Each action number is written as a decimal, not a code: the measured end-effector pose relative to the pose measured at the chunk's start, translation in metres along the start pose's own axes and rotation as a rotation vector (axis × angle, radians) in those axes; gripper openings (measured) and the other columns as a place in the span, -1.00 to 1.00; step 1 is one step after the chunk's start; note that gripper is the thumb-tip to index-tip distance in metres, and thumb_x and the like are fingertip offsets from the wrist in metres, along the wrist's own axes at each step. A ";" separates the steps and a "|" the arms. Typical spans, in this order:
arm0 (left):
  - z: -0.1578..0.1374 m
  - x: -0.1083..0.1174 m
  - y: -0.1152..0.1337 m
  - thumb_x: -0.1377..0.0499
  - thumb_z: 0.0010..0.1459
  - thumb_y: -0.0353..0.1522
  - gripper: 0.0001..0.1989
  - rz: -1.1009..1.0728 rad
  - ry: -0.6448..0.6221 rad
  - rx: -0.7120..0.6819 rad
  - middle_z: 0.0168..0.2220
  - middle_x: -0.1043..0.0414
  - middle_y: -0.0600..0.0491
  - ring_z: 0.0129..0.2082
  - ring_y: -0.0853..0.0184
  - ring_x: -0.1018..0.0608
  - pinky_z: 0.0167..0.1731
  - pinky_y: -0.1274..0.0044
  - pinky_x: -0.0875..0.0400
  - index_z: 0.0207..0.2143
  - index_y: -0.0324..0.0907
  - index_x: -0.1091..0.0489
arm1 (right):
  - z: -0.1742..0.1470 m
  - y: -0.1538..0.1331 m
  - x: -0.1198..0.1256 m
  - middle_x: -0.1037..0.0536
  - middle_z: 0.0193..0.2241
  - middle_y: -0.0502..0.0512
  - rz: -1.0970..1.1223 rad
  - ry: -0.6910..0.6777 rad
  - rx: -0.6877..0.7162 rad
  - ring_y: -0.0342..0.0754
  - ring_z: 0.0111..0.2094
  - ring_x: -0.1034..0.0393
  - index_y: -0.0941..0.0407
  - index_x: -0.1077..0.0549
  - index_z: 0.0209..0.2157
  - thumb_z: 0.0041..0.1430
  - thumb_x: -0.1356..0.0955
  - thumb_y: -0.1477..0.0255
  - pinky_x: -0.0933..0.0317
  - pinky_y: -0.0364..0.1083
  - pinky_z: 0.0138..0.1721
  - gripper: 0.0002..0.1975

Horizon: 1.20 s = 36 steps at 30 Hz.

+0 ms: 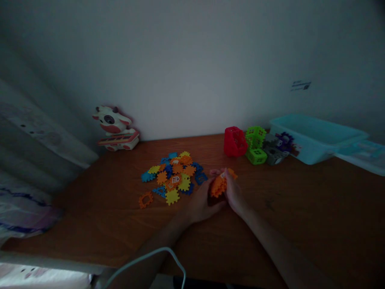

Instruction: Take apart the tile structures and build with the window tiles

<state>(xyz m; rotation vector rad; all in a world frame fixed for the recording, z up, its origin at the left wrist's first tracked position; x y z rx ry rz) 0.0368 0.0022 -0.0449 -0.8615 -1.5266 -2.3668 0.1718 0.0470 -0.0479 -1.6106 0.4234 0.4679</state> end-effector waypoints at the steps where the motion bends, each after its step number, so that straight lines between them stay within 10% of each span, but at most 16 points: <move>1: 0.001 0.000 -0.003 -0.32 0.09 -0.27 -0.26 -0.034 0.007 0.020 0.23 -0.27 -0.18 0.20 0.07 -0.40 0.19 0.17 -0.32 0.26 -0.12 -0.10 | -0.005 0.002 -0.002 -0.63 -0.35 0.03 -0.059 -0.035 -0.009 -0.03 -0.25 -0.56 0.05 -0.50 -0.38 -0.07 -0.45 -0.12 -0.44 -0.14 -0.26 -0.50; 19: -0.001 0.005 -0.001 -0.20 -0.01 -0.49 -0.35 0.031 -0.026 -0.083 0.12 -0.30 -0.15 0.07 0.10 -0.44 0.07 0.25 -0.43 0.16 -0.14 -0.12 | -0.032 0.000 -0.011 -0.52 -0.05 0.05 -0.364 -0.286 0.332 -0.03 -0.01 -0.43 -0.07 -0.29 0.04 0.13 -0.45 0.39 -0.28 0.02 0.09 -0.54; 36: -0.005 0.003 -0.010 -0.17 -0.02 -0.43 -0.52 0.311 -0.096 -0.069 -0.11 -0.42 -0.13 -0.14 0.06 -0.52 -0.18 0.26 -0.47 0.00 -0.16 -0.20 | -0.034 -0.017 -0.008 -0.47 -0.06 0.14 -0.905 -0.506 0.877 0.09 -0.03 -0.40 -0.07 -0.32 0.05 0.05 -0.33 0.64 -0.35 0.11 -0.02 -0.46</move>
Point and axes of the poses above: each hand's wrist, its own z-axis towards the middle knuckle, its own x-axis out of the back of the hand, y = z × x, the point moved 2 cm from there along z, towards the middle knuckle
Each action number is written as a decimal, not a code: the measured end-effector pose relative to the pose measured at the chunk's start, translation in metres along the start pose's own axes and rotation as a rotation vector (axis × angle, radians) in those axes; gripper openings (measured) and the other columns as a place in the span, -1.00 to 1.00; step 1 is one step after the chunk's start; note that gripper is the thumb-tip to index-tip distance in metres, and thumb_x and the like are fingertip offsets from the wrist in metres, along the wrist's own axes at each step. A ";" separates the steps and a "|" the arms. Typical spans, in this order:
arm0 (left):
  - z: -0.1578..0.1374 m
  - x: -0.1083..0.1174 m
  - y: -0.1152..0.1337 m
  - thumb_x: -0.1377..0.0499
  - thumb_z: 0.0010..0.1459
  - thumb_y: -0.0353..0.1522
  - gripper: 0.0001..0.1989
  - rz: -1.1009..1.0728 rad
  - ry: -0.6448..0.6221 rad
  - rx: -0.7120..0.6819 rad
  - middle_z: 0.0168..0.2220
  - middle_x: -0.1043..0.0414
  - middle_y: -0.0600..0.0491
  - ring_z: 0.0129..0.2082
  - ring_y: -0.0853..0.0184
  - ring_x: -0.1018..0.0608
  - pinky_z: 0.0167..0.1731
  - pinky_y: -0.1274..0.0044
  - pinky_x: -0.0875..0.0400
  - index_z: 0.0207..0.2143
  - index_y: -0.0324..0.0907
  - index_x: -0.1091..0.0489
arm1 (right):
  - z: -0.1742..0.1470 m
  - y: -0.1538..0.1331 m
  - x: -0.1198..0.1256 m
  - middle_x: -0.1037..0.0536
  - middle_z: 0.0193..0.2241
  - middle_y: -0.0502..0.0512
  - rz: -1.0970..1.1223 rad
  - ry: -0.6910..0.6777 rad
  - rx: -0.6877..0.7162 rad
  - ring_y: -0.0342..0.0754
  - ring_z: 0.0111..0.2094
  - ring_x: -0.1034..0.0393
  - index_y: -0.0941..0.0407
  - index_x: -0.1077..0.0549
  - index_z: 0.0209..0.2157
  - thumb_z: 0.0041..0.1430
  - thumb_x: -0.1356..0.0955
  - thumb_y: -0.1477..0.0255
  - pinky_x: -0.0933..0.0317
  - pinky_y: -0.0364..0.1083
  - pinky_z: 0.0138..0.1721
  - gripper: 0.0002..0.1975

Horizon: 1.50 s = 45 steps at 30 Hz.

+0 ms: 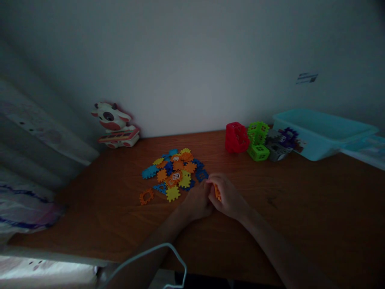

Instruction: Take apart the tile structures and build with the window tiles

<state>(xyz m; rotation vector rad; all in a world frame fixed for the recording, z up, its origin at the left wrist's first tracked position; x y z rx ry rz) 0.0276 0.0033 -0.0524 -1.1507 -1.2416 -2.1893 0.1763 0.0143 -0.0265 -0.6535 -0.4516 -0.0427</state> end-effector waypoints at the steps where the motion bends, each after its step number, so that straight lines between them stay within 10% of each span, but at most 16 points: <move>1: 0.000 0.001 0.000 -0.15 -0.01 -0.43 -0.55 -0.025 0.003 0.012 -0.11 -0.41 -0.12 -0.14 0.07 -0.51 -0.17 0.27 -0.45 -0.02 -0.15 -0.21 | 0.000 -0.001 0.000 -0.46 -0.07 0.14 0.002 0.001 0.022 0.09 -0.03 -0.40 -0.06 -0.32 0.04 0.06 -0.33 0.63 -0.35 0.11 -0.03 -0.48; 5: 0.001 0.012 -0.002 -0.11 0.03 -0.49 -0.60 -0.316 0.050 0.153 -0.12 -0.40 -0.03 -0.15 0.19 -0.46 -0.13 0.34 -0.38 -0.03 -0.14 -0.25 | -0.001 -0.002 -0.005 -0.43 -0.11 0.12 0.097 0.141 -0.089 0.03 -0.08 -0.39 -0.02 -0.32 -0.03 0.10 -0.30 0.60 -0.35 0.06 -0.06 -0.59; 13: 0.011 0.013 -0.003 -0.23 0.09 -0.29 -0.66 -1.585 0.114 0.759 -0.36 -0.45 0.05 -0.44 0.39 -0.51 -0.39 0.56 -0.41 -0.09 -0.19 -0.32 | 0.001 0.034 -0.002 -0.43 -0.33 -0.02 0.480 0.620 -0.745 -0.09 -0.37 -0.45 0.01 -0.29 -0.19 0.18 -0.36 0.17 -0.37 -0.10 -0.35 -0.73; 16: 0.012 0.011 0.001 -0.16 0.22 -0.10 -0.59 -1.761 0.025 0.780 -0.26 -0.54 -0.10 -0.22 0.23 -0.61 -0.11 0.40 -0.47 -0.08 -0.25 -0.36 | 0.003 0.028 0.007 -0.43 -0.27 0.01 0.339 0.658 -0.620 -0.08 -0.32 -0.45 0.00 -0.29 -0.15 0.20 -0.37 0.17 -0.38 -0.09 -0.30 -0.71; 19: 0.009 0.007 0.006 -0.10 0.20 0.08 -0.41 -1.825 -0.160 0.731 -0.15 -0.56 -0.17 -0.10 0.12 -0.60 -0.06 0.29 -0.46 -0.04 -0.25 -0.40 | 0.004 0.010 0.005 -0.47 -0.17 0.09 0.151 0.399 -0.361 -0.02 -0.16 -0.46 0.00 -0.29 -0.05 0.25 -0.37 0.25 -0.39 -0.01 -0.11 -0.71; 24: 0.004 -0.001 0.005 -0.38 0.01 -0.12 -0.59 -1.682 -0.101 0.786 -0.26 -0.59 -0.02 -0.24 0.30 -0.62 -0.18 0.54 -0.46 -0.21 -0.23 -0.51 | -0.003 -0.002 -0.017 -0.42 0.14 0.28 -0.125 -0.195 -0.087 0.20 0.16 -0.32 0.04 -0.16 0.26 0.20 -0.40 0.19 -0.22 0.23 0.18 -0.34; 28: 0.010 0.008 0.006 -0.45 -0.10 -0.33 -0.64 -1.623 0.076 0.726 -0.36 -0.55 0.04 -0.40 0.35 -0.58 -0.33 0.54 -0.48 -0.23 -0.22 -0.49 | -0.006 0.009 -0.017 -0.24 0.27 0.37 -0.229 -0.190 -0.129 0.29 0.27 -0.18 0.06 0.16 0.39 0.12 -0.43 0.11 -0.14 0.32 0.22 -0.01; 32: 0.016 0.032 -0.010 -0.38 -0.02 -0.28 -0.56 -1.480 0.400 0.617 -0.27 -0.53 0.04 -0.35 0.33 -0.58 -0.30 0.48 -0.51 -0.06 -0.14 -0.42 | -0.007 0.023 -0.009 -0.13 0.34 0.33 -0.230 -0.168 -0.280 0.24 0.32 -0.11 0.02 0.23 0.40 0.25 -0.35 0.14 -0.14 0.30 0.24 -0.11; 39: -0.008 0.104 -0.076 -0.32 0.07 -0.18 -0.48 -0.109 0.965 0.386 0.00 -0.37 -0.12 0.02 0.13 -0.46 0.09 0.23 -0.34 0.04 -0.16 -0.32 | -0.008 0.027 -0.010 -0.28 0.23 0.27 -0.235 -0.133 -0.214 0.16 0.25 -0.22 0.00 -0.01 0.34 0.30 -0.30 0.31 -0.16 0.25 0.25 -0.36; 45: -0.026 0.126 -0.106 -0.32 0.06 -0.11 -0.32 0.198 0.976 0.426 0.07 -0.30 -0.20 0.12 0.02 -0.39 0.16 0.14 -0.28 0.14 -0.20 -0.22 | -0.006 0.025 -0.010 -0.37 0.13 0.26 -0.235 -0.148 -0.216 0.11 0.16 -0.30 0.03 -0.15 0.25 0.28 -0.31 0.39 -0.23 0.18 0.20 -0.47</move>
Point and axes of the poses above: each hand's wrist, its own z-axis towards the middle knuckle, its own x-axis out of the back of the hand, y = z × x, the point moved 2 cm from there along z, towards the middle knuckle
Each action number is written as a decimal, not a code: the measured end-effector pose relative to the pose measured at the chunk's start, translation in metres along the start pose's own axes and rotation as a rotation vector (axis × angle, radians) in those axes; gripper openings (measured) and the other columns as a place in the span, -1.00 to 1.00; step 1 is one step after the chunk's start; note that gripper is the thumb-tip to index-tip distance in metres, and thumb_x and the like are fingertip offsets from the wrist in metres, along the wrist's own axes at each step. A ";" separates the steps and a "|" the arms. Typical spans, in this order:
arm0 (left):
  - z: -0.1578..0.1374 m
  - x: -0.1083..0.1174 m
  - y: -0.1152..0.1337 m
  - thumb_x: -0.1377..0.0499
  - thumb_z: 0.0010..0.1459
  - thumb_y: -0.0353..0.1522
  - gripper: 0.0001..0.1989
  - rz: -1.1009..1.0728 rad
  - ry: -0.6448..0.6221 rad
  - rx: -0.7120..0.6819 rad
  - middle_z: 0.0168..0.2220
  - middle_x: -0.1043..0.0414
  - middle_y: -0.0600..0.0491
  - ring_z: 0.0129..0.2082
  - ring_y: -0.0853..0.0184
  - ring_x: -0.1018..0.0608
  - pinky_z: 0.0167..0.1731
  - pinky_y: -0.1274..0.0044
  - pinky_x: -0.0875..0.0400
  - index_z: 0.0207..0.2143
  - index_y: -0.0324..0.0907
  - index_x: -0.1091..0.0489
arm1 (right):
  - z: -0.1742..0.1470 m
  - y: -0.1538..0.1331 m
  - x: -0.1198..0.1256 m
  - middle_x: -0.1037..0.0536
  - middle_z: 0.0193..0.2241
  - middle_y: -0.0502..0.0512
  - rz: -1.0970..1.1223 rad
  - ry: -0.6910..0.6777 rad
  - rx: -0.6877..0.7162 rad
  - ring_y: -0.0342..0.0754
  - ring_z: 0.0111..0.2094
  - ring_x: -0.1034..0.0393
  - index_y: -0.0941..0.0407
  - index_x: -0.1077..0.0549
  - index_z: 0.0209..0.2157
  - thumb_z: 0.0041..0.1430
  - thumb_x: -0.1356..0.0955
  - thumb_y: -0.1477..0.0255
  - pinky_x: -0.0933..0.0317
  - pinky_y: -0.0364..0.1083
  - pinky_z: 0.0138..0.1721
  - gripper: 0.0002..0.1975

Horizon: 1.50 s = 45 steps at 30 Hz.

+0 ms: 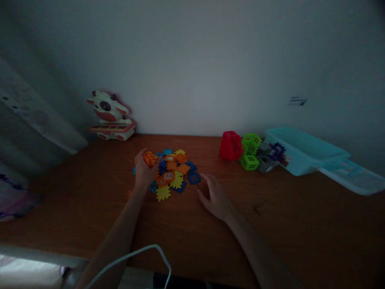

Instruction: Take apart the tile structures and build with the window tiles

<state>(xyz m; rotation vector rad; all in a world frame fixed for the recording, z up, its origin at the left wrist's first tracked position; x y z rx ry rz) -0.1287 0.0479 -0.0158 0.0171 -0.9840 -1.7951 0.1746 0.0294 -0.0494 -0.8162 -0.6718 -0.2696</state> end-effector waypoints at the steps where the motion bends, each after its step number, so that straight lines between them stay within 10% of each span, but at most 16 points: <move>1: 0.000 0.000 -0.002 -0.33 0.04 -0.10 -0.29 0.019 -0.004 -0.004 0.07 -0.30 -0.20 0.12 0.01 -0.39 0.16 0.13 -0.28 0.15 -0.21 -0.21 | 0.001 0.001 0.002 -0.38 0.12 0.26 -0.010 0.014 -0.010 0.11 0.15 -0.30 0.04 -0.17 0.24 0.28 -0.31 0.40 -0.24 0.18 0.19 -0.49; 7: -0.009 -0.009 -0.006 -0.31 0.00 -0.03 -0.06 0.163 -0.128 -0.039 0.12 -0.26 -0.30 0.16 -0.08 -0.35 0.14 0.08 -0.27 0.28 -0.31 -0.03 | 0.010 0.014 0.026 -0.36 0.04 0.28 -0.064 0.230 -0.081 0.14 0.11 -0.32 0.07 -0.36 0.05 0.28 -0.29 0.37 -0.26 0.19 0.15 -0.68; 14: -0.018 -0.014 0.003 -0.20 0.16 -0.15 -0.44 0.343 -0.262 -0.125 0.19 -0.27 -0.26 0.18 -0.11 -0.35 0.11 0.03 -0.22 0.16 -0.16 -0.25 | 0.016 0.033 0.068 -0.34 0.04 0.29 -0.172 0.514 -0.099 0.15 0.12 -0.29 0.09 -0.39 -0.05 0.27 -0.29 0.36 -0.20 0.25 0.17 -0.76; 19: -0.030 -0.019 0.033 -0.12 0.23 -0.32 -0.69 0.173 -0.321 -0.344 0.09 -0.37 -0.19 0.11 0.04 -0.40 0.11 0.16 -0.27 0.02 -0.15 -0.38 | 0.035 0.052 0.087 -0.26 0.19 0.39 -0.277 0.473 -0.082 0.20 0.21 -0.21 0.15 -0.31 0.09 0.27 -0.28 0.34 -0.20 0.25 0.17 -0.62; 26: -0.065 -0.028 0.076 -0.07 0.22 -0.42 -0.66 -0.155 -0.815 -0.672 0.00 -0.46 -0.11 -0.02 0.18 -0.50 0.01 0.35 -0.38 0.02 -0.06 -0.44 | 0.040 0.081 0.073 -0.38 0.03 0.45 -0.389 0.365 -0.162 0.30 0.04 -0.36 0.25 -0.28 0.16 0.26 -0.24 0.20 -0.33 0.27 -0.01 -0.45; 31: -0.071 -0.031 0.078 -0.05 0.24 -0.42 -0.67 -0.211 -0.815 -0.613 -0.04 -0.47 -0.12 -0.03 0.18 -0.49 -0.03 0.38 -0.39 0.01 -0.09 -0.44 | 0.016 0.090 0.056 -0.47 -0.24 0.28 -0.379 0.364 -0.265 0.12 -0.34 -0.46 0.15 -0.48 -0.23 0.25 -0.22 -0.03 -0.40 0.11 -0.32 -0.48; 45: -0.065 -0.031 0.073 -0.10 0.22 -0.38 -0.72 -0.193 -0.692 -0.551 -0.10 -0.49 -0.12 -0.08 0.16 -0.48 -0.03 0.35 -0.37 -0.05 -0.09 -0.48 | 0.019 0.093 0.050 -0.51 -0.18 0.35 -0.023 0.506 -0.323 0.17 -0.18 -0.48 0.10 -0.46 -0.36 0.11 -0.32 -0.10 -0.43 0.17 -0.18 -0.50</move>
Point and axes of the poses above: each hand's wrist, its own z-axis towards the middle knuckle, its own x-axis out of the back of the hand, y = z × x, the point moved 2 cm from there along z, towards the middle knuckle
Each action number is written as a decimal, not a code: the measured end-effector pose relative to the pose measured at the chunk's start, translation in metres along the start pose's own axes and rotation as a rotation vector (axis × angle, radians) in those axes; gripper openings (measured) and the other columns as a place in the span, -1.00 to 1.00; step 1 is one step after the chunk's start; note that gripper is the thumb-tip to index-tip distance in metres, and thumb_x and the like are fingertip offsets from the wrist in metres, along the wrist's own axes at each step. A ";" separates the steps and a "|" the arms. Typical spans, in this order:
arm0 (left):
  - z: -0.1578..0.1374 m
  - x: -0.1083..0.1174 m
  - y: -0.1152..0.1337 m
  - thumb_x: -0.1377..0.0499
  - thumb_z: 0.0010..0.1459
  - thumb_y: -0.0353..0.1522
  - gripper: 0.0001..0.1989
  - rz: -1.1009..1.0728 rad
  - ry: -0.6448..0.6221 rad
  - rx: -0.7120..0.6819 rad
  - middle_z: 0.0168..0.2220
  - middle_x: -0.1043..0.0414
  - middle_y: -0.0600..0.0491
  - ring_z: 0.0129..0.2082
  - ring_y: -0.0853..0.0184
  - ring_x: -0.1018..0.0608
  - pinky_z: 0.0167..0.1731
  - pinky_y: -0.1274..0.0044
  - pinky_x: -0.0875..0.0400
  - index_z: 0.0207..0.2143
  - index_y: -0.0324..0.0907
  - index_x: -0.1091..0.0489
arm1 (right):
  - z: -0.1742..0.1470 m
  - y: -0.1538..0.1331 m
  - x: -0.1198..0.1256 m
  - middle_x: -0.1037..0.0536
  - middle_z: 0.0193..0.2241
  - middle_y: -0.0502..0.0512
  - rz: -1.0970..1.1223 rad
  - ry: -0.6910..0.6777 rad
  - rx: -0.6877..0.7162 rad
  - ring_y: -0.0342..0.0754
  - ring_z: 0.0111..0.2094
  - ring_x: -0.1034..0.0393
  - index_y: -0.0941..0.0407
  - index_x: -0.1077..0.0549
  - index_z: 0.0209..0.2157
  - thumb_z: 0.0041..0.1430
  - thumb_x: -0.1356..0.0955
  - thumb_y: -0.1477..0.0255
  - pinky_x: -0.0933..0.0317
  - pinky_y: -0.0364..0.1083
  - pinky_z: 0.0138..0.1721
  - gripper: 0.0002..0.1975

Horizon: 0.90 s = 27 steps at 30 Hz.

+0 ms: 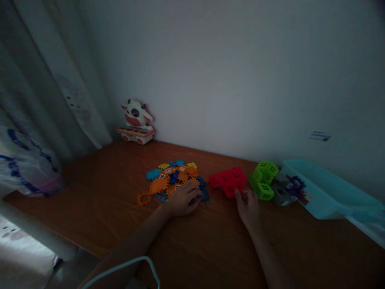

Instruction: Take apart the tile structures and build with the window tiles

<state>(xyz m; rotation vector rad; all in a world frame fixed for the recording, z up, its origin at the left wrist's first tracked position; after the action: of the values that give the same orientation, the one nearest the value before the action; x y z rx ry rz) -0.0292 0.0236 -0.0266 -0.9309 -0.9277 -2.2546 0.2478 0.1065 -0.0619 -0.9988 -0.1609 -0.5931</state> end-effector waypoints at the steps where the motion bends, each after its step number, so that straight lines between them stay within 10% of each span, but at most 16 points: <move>1: 0.001 0.001 -0.003 -0.11 0.22 -0.36 -0.74 0.005 -0.011 0.003 -0.11 -0.50 -0.12 -0.08 0.15 -0.49 -0.02 0.34 -0.36 -0.07 -0.08 -0.49 | 0.000 0.000 -0.002 -0.53 -0.17 0.34 0.052 -0.029 -0.054 0.18 -0.17 -0.49 0.09 -0.47 -0.37 0.10 -0.33 -0.09 -0.42 0.19 -0.14 -0.51; 6: 0.000 0.009 -0.018 -0.16 0.20 -0.33 -0.79 -0.051 0.036 0.133 -0.10 -0.49 -0.11 -0.04 0.12 -0.47 0.07 0.24 -0.30 -0.13 -0.09 -0.50 | -0.006 -0.003 -0.013 -0.63 -0.33 0.19 0.482 -0.273 -0.345 0.17 -0.25 -0.57 0.06 -0.49 -0.34 0.13 -0.37 0.00 -0.47 0.23 -0.13 -0.61; 12: 0.002 0.003 -0.001 -0.29 0.14 -0.21 -0.41 -0.672 0.392 0.370 0.12 -0.33 -0.14 0.07 0.14 -0.43 0.03 0.31 -0.40 0.19 -0.09 -0.22 | -0.015 -0.030 -0.020 -0.65 -0.14 0.21 0.753 -0.447 -0.218 0.19 -0.10 -0.57 0.06 -0.52 -0.12 0.17 -0.40 0.11 -0.49 0.23 -0.10 -0.64; 16: 0.008 -0.016 0.021 -0.34 0.09 -0.19 -0.39 -1.059 0.401 0.487 0.08 -0.39 -0.11 0.06 0.16 -0.47 0.03 0.33 -0.41 0.14 -0.10 -0.22 | -0.027 -0.035 -0.028 -0.62 -0.05 0.24 0.735 -0.537 -0.185 0.21 -0.08 -0.56 0.03 -0.46 -0.01 0.09 -0.45 0.08 -0.44 0.29 -0.05 -0.51; 27: 0.000 -0.022 0.035 -0.43 -0.05 -0.27 -0.45 -0.729 0.198 0.407 -0.11 -0.53 -0.04 -0.14 0.17 -0.57 -0.13 0.38 -0.47 -0.01 -0.10 -0.34 | -0.034 -0.020 -0.028 -0.56 -0.03 0.34 0.726 -0.324 -0.182 0.25 -0.02 -0.51 0.02 -0.22 0.16 0.05 -0.34 -0.18 -0.39 0.30 -0.03 -0.20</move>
<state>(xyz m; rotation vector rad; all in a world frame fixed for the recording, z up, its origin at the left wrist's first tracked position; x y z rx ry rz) 0.0081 0.0055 -0.0294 -0.1828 -1.7491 -2.4937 0.2091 0.0816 -0.0768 -1.2339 -0.0210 0.2234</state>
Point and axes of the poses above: each hand's wrist, its own z-axis towards the middle knuckle, its own x-axis out of the back of the hand, y = z × x, the point moved 2 cm from there along z, towards the middle knuckle
